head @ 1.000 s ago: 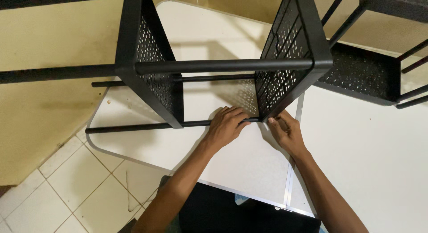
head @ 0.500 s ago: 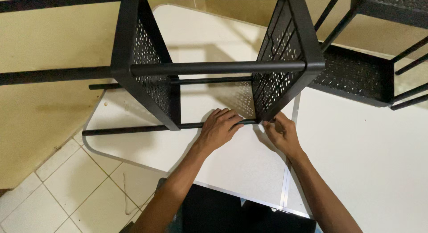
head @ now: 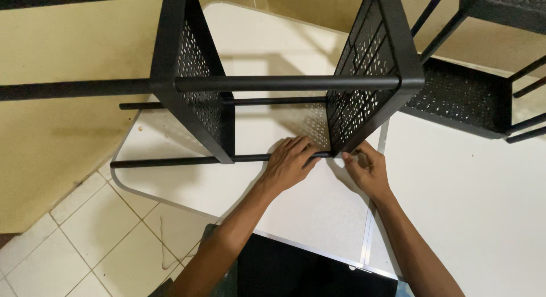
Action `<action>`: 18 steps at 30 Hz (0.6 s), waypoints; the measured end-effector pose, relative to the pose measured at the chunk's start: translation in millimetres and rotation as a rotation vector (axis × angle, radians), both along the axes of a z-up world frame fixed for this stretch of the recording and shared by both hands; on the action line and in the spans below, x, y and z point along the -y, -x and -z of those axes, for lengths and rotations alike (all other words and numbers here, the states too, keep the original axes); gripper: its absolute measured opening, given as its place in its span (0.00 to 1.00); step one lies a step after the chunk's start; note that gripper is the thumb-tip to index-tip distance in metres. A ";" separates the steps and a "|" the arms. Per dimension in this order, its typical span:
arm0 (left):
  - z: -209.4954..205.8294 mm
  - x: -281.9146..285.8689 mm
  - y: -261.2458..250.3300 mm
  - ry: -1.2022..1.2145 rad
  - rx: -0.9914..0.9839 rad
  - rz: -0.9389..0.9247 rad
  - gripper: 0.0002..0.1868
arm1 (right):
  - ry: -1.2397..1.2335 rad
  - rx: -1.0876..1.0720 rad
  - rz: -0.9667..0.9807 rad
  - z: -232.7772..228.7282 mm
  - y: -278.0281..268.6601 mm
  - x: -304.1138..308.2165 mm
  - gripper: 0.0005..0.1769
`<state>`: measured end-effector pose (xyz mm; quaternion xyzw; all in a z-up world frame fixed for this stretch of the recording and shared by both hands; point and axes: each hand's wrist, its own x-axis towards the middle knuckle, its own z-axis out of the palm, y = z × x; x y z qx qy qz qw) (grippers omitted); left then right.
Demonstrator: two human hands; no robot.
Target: The person assembles a black metal shelving unit on a white table. They insert horizontal support bars into the side panels and then attach a perforated shelf panel to the frame.
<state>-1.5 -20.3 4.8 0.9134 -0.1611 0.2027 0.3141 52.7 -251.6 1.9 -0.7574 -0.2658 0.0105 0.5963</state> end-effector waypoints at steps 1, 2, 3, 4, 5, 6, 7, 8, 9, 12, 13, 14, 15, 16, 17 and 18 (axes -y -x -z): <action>-1.1 -1.0 -0.3 0.002 0.020 -0.003 0.11 | 0.056 -0.057 0.046 3.0 -2.9 2.6 0.04; -1.0 -1.6 -0.2 0.014 0.021 0.000 0.11 | 0.114 -0.119 0.091 6.5 -4.9 6.2 0.04; -0.4 -2.3 -0.7 0.026 0.021 0.004 0.10 | 0.173 -0.180 0.136 10.2 -7.7 8.6 0.04; 0.8 -2.5 0.0 0.039 0.018 0.007 0.10 | 0.124 -0.186 0.107 14.0 -9.5 10.3 0.04; 2.1 -3.3 -0.4 0.044 0.027 0.007 0.10 | 0.074 -0.191 0.078 17.0 -11.0 11.3 0.04; 3.3 -5.1 -0.7 0.049 0.035 0.008 0.10 | 0.025 -0.198 0.049 19.1 -10.9 11.7 0.04; 4.3 -5.9 -0.9 0.054 0.043 0.008 0.11 | 0.041 -0.100 0.020 19.5 -10.0 12.1 0.03; 4.5 -5.6 -1.6 0.051 0.033 0.006 0.11 | 0.055 -0.002 -0.010 18.2 -10.3 11.1 0.04; 4.4 -4.8 -2.1 0.049 0.023 0.005 0.11 | 0.069 0.097 -0.041 15.8 -10.0 8.8 0.06; 4.0 -3.3 -4.4 0.055 0.026 0.011 0.11 | 0.118 0.015 -0.002 5.0 -6.1 1.0 0.09; 4.9 -2.0 -4.8 0.061 0.029 0.018 0.11 | 0.150 -0.018 0.023 2.1 -5.4 -1.1 0.10; 5.7 -1.2 -6.1 0.059 0.024 0.021 0.10 | 0.183 -0.049 0.053 -0.8 -4.2 -2.3 0.11; 6.3 0.1 -7.3 0.057 0.018 0.025 0.10 | 0.217 -0.081 0.084 -3.8 -4.3 -2.6 0.12; 6.6 1.0 -7.0 0.050 0.010 0.030 0.10 | 0.237 -0.081 0.089 -5.5 -4.0 -3.5 0.12; 6.3 1.9 -6.5 0.049 0.015 0.027 0.11 | 0.256 -0.080 0.094 -6.8 -3.4 -3.8 0.11; 4.9 1.2 -6.1 0.046 0.023 0.023 0.11 | 0.273 -0.078 0.099 -7.8 -2.8 -5.1 0.11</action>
